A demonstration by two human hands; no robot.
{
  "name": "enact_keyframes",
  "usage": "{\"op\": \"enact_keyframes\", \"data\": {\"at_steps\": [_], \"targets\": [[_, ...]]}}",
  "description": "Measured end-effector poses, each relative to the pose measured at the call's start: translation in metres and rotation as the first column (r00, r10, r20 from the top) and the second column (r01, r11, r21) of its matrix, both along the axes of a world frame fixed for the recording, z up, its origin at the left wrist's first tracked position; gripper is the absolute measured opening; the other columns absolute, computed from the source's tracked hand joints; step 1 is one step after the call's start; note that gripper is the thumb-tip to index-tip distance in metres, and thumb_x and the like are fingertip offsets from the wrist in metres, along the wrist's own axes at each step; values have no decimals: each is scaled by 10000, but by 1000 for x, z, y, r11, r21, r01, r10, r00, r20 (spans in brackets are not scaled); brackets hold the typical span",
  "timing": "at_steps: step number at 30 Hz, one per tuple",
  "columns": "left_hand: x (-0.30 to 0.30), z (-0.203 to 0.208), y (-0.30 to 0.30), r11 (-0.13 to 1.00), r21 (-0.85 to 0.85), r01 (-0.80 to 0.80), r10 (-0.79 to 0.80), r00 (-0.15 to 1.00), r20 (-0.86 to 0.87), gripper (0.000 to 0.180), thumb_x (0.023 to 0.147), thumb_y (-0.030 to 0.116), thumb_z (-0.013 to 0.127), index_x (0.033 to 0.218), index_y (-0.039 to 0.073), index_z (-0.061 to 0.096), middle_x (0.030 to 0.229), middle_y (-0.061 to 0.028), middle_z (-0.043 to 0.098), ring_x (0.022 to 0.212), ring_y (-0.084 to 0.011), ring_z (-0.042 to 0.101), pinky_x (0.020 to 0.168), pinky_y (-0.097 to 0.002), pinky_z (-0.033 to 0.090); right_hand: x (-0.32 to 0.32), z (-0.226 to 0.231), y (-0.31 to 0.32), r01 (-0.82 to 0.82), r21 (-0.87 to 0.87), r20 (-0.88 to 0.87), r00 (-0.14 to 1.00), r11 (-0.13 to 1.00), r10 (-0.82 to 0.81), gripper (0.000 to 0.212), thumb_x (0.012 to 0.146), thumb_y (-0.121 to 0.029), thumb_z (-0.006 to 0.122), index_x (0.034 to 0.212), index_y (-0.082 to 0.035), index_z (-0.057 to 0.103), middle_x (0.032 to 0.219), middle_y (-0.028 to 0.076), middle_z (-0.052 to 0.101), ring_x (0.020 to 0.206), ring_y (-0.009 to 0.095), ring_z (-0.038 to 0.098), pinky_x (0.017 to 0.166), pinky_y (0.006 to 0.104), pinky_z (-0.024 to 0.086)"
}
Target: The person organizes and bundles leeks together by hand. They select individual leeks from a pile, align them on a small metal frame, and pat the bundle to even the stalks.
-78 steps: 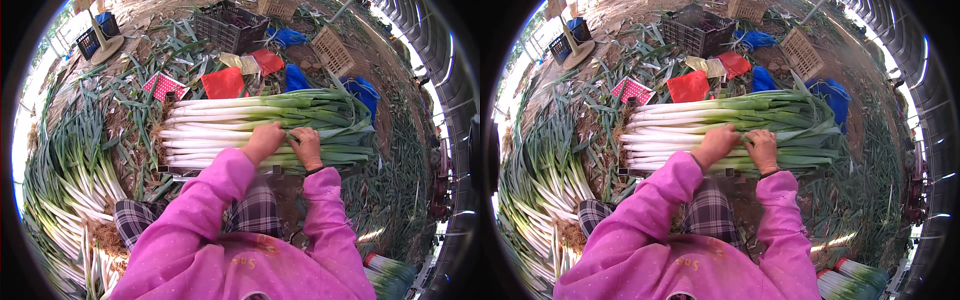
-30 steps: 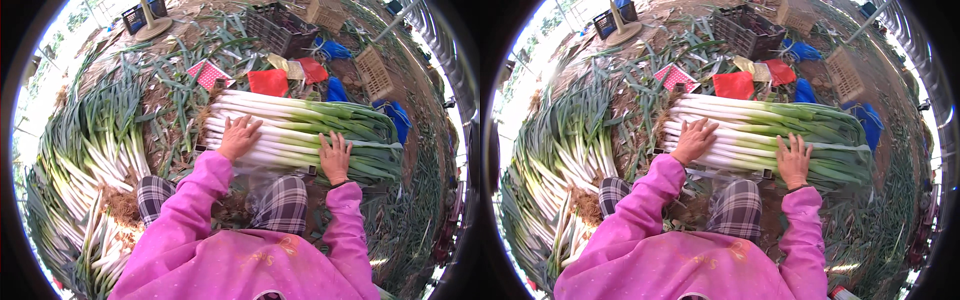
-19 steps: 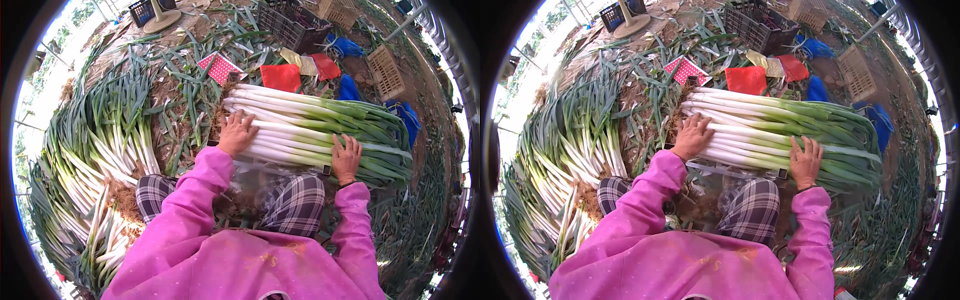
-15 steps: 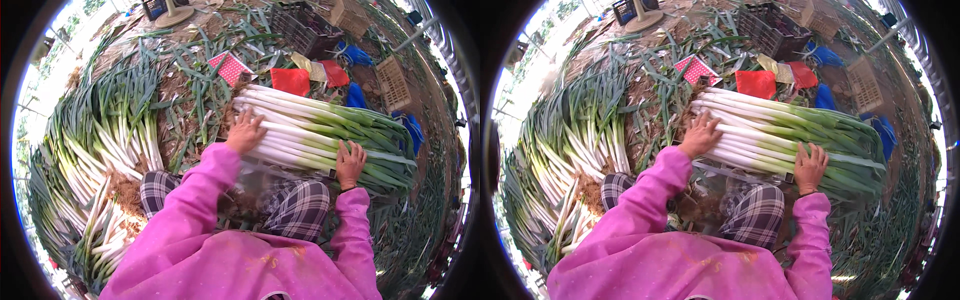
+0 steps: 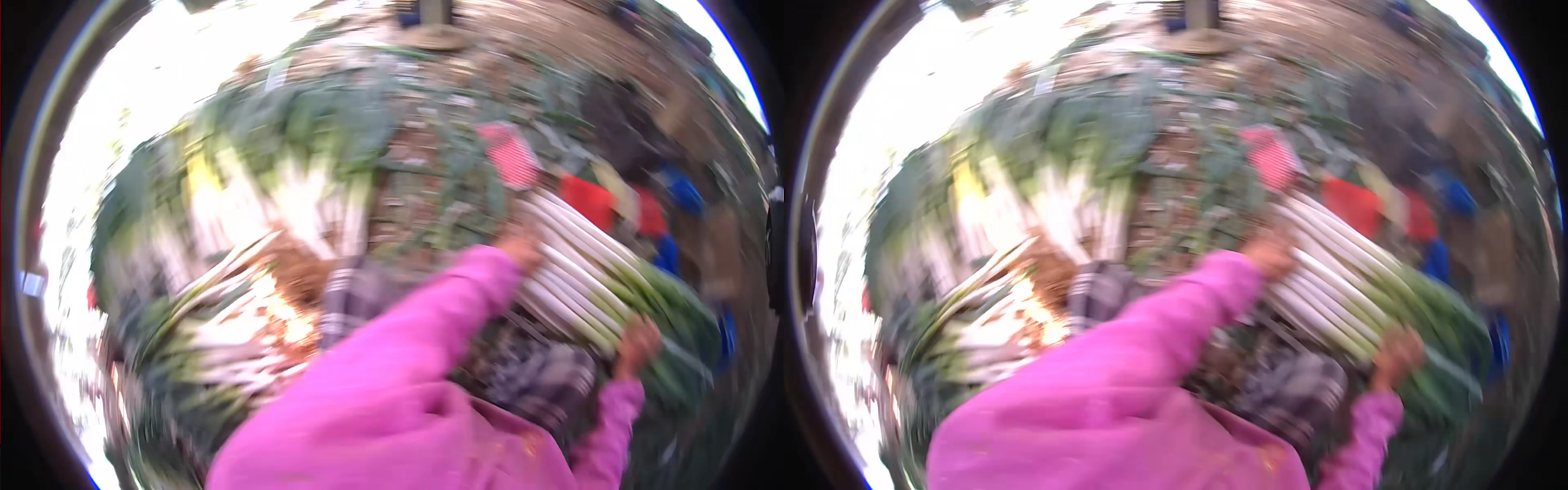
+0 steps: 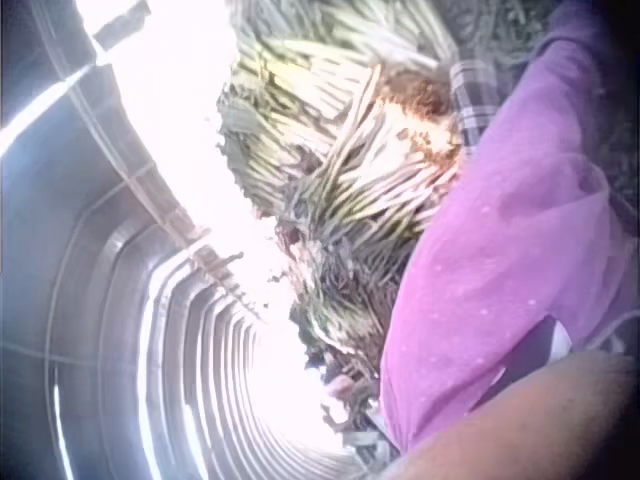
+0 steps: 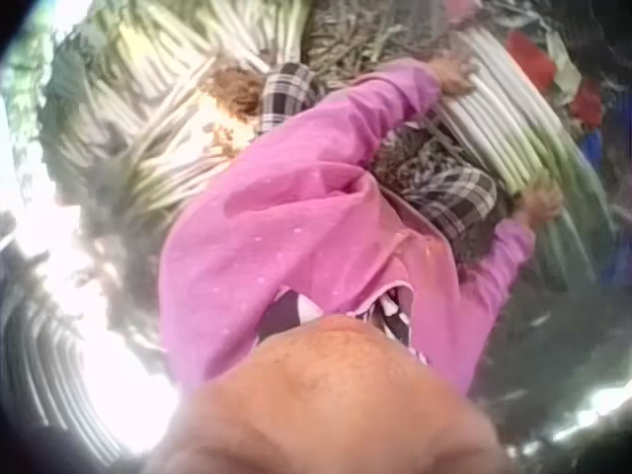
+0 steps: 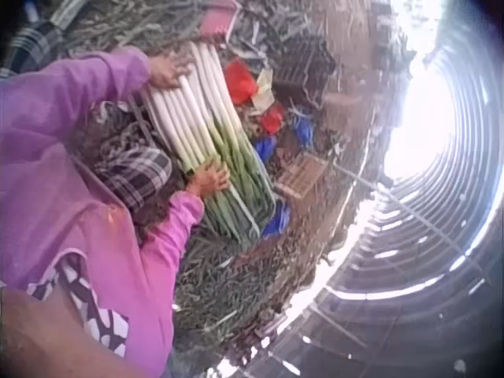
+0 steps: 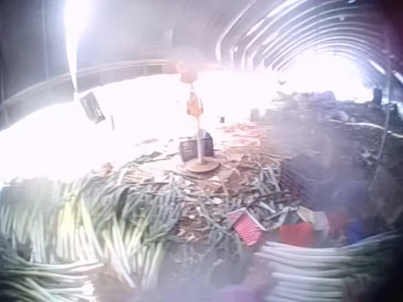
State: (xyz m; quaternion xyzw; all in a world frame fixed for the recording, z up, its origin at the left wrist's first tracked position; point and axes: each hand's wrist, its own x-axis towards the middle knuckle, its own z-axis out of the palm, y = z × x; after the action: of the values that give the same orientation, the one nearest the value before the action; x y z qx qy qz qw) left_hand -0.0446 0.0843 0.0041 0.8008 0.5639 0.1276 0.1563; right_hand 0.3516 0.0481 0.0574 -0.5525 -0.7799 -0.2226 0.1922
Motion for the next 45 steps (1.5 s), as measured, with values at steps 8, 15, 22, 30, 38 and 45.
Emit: {"op": "enact_keyframes", "data": {"at_steps": [8,15,22,30,38,45], "targets": [[-57,69,1,889,-457,33,-10,999,53,719,793,478,606,1399,143,416,1403,-211,415,1303,-365,390,1081,-458,306,-27,-19,7,281,-227,233,945,932,-228,277,916,-284,539,1177,-242,626,1197,13,587,1178,212,495,1023,503,322],[-320,150,-177,703,146,-696,649,712,269,376,791,315,591,1066,61,633,1016,-168,635,971,-351,595,841,-430,472,-1,-9,8,327,-62,343,894,943,-288,300,924,-365,508,1200,-303,605,1195,-61,601,1135,160,538,949,426,389],[-461,50,-468,204,308,-929,916,70,-395,187,853,168,522,1000,132,631,1011,-78,562,1052,-248,539,885,-458,429,34,-19,19,262,23,366,896,965,-252,342,891,-390,533,1197,-255,607,1217,12,578,1158,236,508,963,488,367],[-490,56,-506,277,425,-862,873,41,-487,120,784,105,555,849,160,640,937,-69,553,938,-237,544,778,-410,424,65,-53,42,161,63,356,918,985,-173,406,854,-417,562,1193,-200,608,1243,97,551,1184,322,474,978,558,341],[-542,189,-549,181,827,-533,887,-275,-371,137,850,136,529,847,129,666,872,-78,548,852,-262,553,724,-419,432,57,-48,40,114,161,411,895,980,-172,272,855,-379,547,1031,-216,677,1018,48,633,1056,284,545,925,550,391],[-502,75,-518,113,130,-985,710,-12,-704,181,842,134,520,978,144,640,981,-55,630,990,-252,607,748,-446,471,53,-34,38,74,185,334,933,980,-133,283,837,-381,561,1063,-263,682,1117,32,629,1105,269,547,958,553,378]]}}
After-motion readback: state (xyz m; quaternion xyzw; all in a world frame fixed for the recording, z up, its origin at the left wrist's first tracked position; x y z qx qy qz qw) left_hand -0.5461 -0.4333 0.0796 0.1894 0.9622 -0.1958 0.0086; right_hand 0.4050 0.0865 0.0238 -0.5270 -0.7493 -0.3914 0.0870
